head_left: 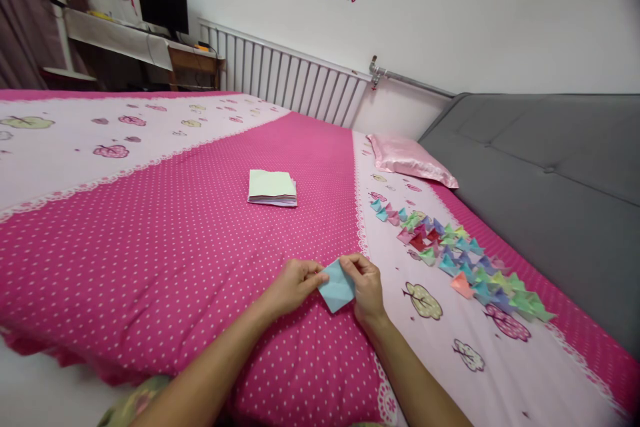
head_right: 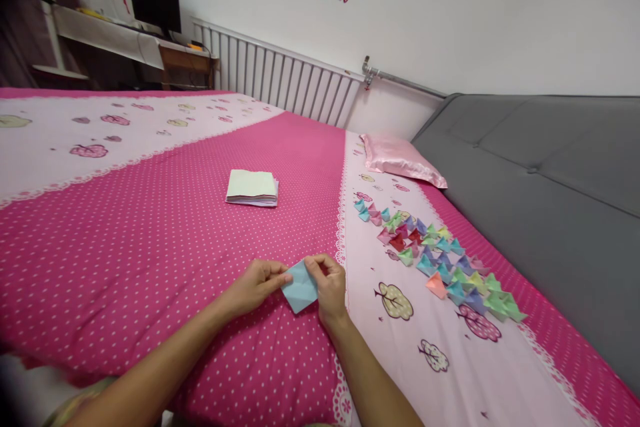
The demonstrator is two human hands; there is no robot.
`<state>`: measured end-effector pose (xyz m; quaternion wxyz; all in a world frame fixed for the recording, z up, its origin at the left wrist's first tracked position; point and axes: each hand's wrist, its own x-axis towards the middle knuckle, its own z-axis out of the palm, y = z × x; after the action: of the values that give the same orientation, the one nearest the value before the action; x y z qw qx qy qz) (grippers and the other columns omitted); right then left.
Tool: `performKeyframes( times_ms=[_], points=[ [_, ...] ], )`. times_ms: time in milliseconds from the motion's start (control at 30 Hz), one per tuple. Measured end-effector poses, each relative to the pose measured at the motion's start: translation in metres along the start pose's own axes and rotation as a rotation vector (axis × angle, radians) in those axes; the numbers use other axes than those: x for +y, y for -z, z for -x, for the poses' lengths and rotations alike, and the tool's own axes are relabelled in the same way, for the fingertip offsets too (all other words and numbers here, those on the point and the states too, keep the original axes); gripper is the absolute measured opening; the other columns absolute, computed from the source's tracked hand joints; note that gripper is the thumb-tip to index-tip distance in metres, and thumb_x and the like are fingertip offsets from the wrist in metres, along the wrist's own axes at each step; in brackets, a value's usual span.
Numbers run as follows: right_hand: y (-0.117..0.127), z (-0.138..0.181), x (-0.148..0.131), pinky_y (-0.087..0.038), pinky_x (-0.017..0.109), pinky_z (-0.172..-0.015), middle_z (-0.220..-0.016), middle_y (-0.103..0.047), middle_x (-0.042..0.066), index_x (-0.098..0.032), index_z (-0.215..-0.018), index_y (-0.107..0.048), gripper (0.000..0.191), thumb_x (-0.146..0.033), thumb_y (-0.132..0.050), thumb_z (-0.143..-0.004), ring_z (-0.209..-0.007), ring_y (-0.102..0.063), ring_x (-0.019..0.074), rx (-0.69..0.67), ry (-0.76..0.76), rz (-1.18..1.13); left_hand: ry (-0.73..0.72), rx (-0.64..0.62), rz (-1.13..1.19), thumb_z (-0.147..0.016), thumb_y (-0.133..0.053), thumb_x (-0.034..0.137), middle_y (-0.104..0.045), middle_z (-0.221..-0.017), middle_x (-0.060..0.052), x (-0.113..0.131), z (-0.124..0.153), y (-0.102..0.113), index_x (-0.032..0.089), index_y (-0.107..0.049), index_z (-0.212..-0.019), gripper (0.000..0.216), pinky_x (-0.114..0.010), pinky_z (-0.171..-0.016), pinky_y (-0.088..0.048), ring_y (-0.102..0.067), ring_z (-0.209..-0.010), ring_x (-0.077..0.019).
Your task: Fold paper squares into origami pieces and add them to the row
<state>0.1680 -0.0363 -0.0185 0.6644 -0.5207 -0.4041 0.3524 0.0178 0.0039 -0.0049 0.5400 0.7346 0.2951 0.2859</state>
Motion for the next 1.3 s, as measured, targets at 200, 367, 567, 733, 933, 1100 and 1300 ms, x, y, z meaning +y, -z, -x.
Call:
performKeyframes(
  times_ms=[200, 367, 567, 733, 933, 1100, 1300],
  points=[
    [-0.001, -0.002, 0.003, -0.037, 0.021, -0.051, -0.059, -0.054, -0.003, -0.016, -0.069, -0.062, 0.019, -0.035, -0.065, -0.069, -0.053, -0.045, 0.0094, -0.052, -0.072, -0.091, 0.012, 0.061, 0.048, -0.077, -0.049, 0.037, -0.036, -0.05, 0.005, -0.007, -0.003, 0.0, 0.013, -0.053, -0.058, 0.031, -0.021, -0.045, -0.021, -0.029, -0.046, -0.0066],
    [0.0, -0.004, 0.005, -0.041, 0.024, -0.06, -0.066, -0.06, 0.0, -0.015, -0.072, -0.065, 0.022, -0.036, -0.063, -0.071, -0.061, -0.051, 0.0117, -0.048, -0.047, -0.045, 0.032, 0.136, 0.242, -0.075, -0.051, 0.041, -0.044, -0.051, 0.002, -0.008, -0.006, 0.001, 0.011, -0.056, -0.062, 0.032, -0.021, -0.046, -0.024, -0.035, -0.045, -0.0068],
    [0.0, -0.004, 0.004, -0.038, 0.022, -0.055, -0.058, -0.054, -0.003, -0.014, -0.062, -0.059, 0.025, -0.037, -0.064, -0.07, -0.056, -0.045, 0.0099, 0.032, -0.036, -0.024, 0.062, 0.207, 0.323, -0.071, -0.056, 0.04, -0.05, -0.051, -0.001, -0.005, -0.008, 0.003, 0.009, -0.06, -0.062, 0.033, -0.021, -0.046, -0.027, -0.04, -0.044, -0.0071],
    [0.002, -0.005, 0.005, -0.036, 0.022, -0.053, -0.054, -0.048, -0.005, -0.015, -0.057, -0.054, 0.026, -0.035, -0.066, -0.069, -0.053, -0.041, 0.009, 0.058, 0.007, -0.015, 0.077, 0.219, 0.386, -0.069, -0.061, 0.041, -0.054, -0.051, -0.002, -0.004, -0.007, 0.002, 0.008, -0.062, -0.063, 0.033, -0.02, -0.045, -0.029, -0.042, -0.043, -0.0065],
    [0.001, -0.004, 0.002, -0.035, 0.021, -0.051, -0.054, -0.049, -0.005, -0.016, -0.057, -0.054, 0.025, -0.034, -0.067, -0.068, -0.051, -0.042, 0.0086, -0.066, -0.03, -0.034, 0.146, 0.194, 0.537, -0.061, -0.071, 0.039, -0.064, -0.065, -0.007, 0.007, -0.002, 0.001, 0.009, -0.064, -0.073, 0.033, -0.021, -0.053, -0.038, -0.054, -0.054, -0.0112],
    [0.0, 0.001, 0.0, -0.035, 0.02, -0.051, -0.053, -0.051, -0.004, -0.015, -0.058, -0.056, 0.021, -0.029, -0.067, -0.069, -0.052, -0.043, 0.0081, -0.203, -0.018, 0.009, 0.195, 0.211, 0.509, -0.062, -0.069, 0.043, -0.058, -0.054, -0.003, 0.006, -0.001, 0.001, 0.01, -0.061, -0.068, 0.035, -0.02, -0.043, -0.031, -0.047, -0.043, -0.0081],
    [0.0, 0.003, -0.001, -0.037, 0.021, -0.053, -0.056, -0.054, -0.003, -0.015, -0.062, -0.06, 0.017, -0.029, -0.066, -0.07, -0.054, -0.047, 0.0091, -0.222, -0.007, 0.033, 0.191, 0.242, 0.482, -0.063, -0.066, 0.045, -0.053, -0.051, -0.001, 0.005, -0.001, 0.002, 0.01, -0.06, -0.062, 0.036, -0.019, -0.042, -0.029, -0.043, -0.042, -0.0069]
  ],
)
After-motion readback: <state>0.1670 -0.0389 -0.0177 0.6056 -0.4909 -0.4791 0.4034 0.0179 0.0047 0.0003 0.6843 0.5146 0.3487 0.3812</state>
